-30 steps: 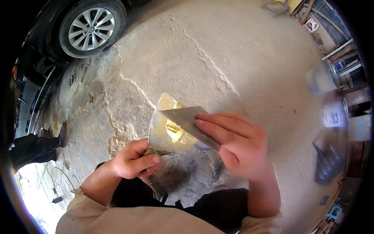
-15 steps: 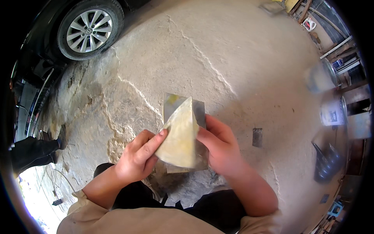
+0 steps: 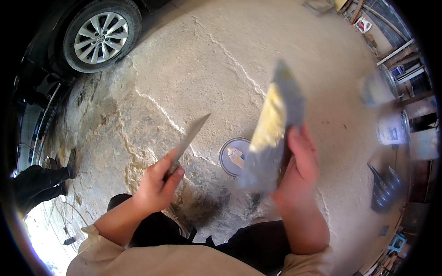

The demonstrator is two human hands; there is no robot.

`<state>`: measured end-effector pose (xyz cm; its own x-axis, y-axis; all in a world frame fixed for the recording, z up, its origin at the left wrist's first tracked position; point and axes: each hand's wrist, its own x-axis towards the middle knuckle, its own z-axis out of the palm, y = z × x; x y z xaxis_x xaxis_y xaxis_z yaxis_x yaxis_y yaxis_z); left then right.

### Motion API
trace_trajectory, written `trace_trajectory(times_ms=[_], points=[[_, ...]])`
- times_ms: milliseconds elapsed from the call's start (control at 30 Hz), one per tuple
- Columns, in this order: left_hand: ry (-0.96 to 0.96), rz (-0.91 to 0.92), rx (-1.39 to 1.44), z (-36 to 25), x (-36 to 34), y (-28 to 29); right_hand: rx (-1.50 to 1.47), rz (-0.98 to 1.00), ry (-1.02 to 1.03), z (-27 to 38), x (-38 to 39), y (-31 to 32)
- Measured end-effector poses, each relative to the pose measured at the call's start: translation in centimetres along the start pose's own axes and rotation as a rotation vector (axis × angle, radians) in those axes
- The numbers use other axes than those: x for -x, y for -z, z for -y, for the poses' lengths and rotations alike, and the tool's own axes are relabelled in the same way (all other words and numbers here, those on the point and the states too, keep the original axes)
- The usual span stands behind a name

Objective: The person mixes a yellow paste on a metal scraper and applies it to the rear bumper of a white car. They spread the filler over a damaged area using a putty knife, smoothing the surface to prepare it for further repair.

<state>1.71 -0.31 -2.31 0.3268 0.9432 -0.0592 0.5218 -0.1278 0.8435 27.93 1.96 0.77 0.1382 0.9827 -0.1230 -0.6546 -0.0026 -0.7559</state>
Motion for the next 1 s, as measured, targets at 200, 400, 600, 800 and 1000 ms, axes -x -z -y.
trace_trajectory(times_ms=[200,400,600,800,1000], points=[[0.424,0.421,0.807,-0.7,-0.3,1.6,0.906,0.178,0.747,-0.6,-0.8,1.3],[0.365,0.482,0.755,-0.7,-0.5,1.8,1.207,0.681,0.953,-1.0,-2.0,0.0],[0.186,0.385,0.693,0.2,-0.4,2.0,1.504,0.661,0.499,0.8,-1.8,0.2],[0.363,0.037,0.882,0.1,-1.1,0.4,1.641,0.265,0.775,-1.3,-2.2,0.7],[0.331,0.128,0.808,-0.5,-1.5,-1.1,1.689,0.463,1.071,-4.5,-1.1,-3.0]])
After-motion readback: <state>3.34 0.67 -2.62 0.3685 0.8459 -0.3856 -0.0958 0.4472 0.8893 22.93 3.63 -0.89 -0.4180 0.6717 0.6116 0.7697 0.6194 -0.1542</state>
